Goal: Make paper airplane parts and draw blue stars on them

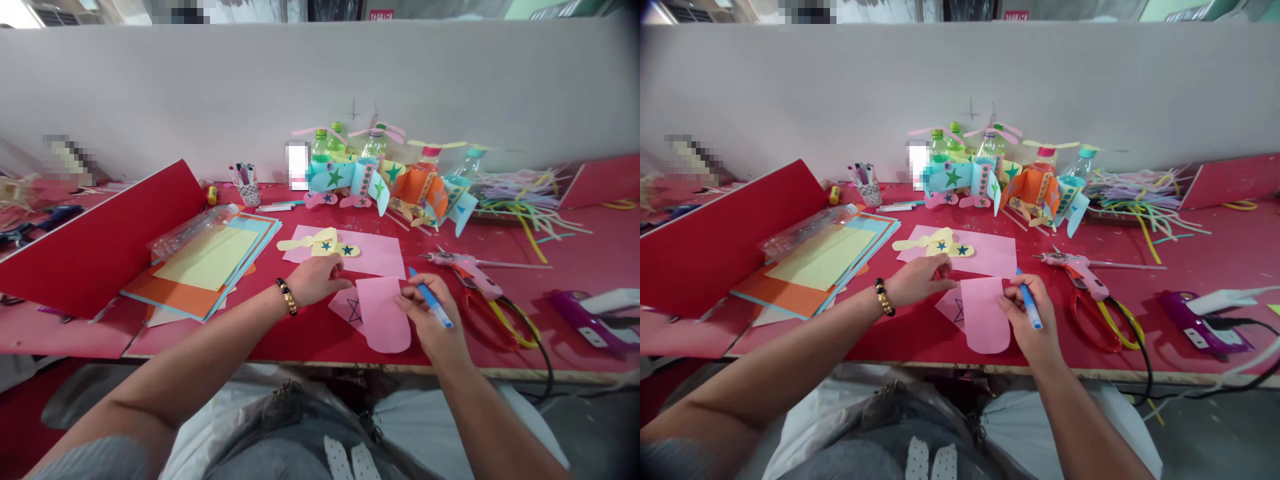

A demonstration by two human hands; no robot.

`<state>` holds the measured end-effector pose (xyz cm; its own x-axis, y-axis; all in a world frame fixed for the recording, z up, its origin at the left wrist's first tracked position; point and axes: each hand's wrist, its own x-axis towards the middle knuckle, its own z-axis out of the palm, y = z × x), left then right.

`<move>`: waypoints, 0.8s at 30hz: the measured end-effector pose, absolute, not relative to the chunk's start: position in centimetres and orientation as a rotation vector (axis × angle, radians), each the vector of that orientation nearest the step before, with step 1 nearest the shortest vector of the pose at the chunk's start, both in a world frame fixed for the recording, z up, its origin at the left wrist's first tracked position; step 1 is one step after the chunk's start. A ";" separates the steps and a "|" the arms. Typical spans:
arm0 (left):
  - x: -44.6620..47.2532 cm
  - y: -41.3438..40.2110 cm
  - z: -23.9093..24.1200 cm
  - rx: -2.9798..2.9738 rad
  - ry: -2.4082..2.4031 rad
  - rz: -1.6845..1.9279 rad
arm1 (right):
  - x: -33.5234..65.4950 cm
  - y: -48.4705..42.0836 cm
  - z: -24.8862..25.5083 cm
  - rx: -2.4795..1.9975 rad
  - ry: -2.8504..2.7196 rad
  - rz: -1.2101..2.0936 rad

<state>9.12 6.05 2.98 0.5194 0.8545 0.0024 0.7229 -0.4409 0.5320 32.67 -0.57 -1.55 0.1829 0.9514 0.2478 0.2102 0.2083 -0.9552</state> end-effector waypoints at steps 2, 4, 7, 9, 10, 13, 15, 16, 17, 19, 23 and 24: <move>8.5 5.5 2.5 2.358 1.343 0.278 | 33.1 -0.2 -1.6 -1.274 -1.277 0.774; 8.3 4.8 2.1 2.393 1.363 0.244 | 33.3 0.0 -1.6 -1.276 -1.275 0.764; 8.8 4.0 1.6 2.441 1.385 0.224 | 33.5 0.3 -1.6 -1.272 -1.270 0.748; 9.0 4.0 1.5 2.466 1.386 0.210 | 33.8 0.3 -1.6 -1.273 -1.269 0.732; 8.9 4.1 1.4 2.477 1.387 0.204 | 34.0 0.4 -1.6 -1.277 -1.273 0.727; 8.3 4.8 1.3 2.513 1.401 0.184 | 34.7 0.6 -1.6 -1.308 -1.291 0.728; 7.5 5.6 1.3 2.538 1.428 0.163 | 35.1 0.8 -1.8 -1.327 -1.306 0.742; 7.1 6.1 1.3 2.549 1.450 0.151 | 35.2 0.9 -1.9 -1.335 -1.320 0.754; 6.5 6.7 1.3 2.560 1.467 0.137 | 35.2 0.9 -2.0 -1.344 -1.340 0.770; 5.5 7.8 1.5 2.579 1.500 0.112 | 34.9 1.0 -2.1 -1.373 -1.398 0.794; 3.9 8.3 2.9 2.624 1.579 0.132 | 33.9 0.7 -1.5 -1.470 -1.497 0.750; 3.9 7.6 3.3 2.638 1.596 0.162 | 33.7 0.6 -1.3 -1.493 -1.512 0.738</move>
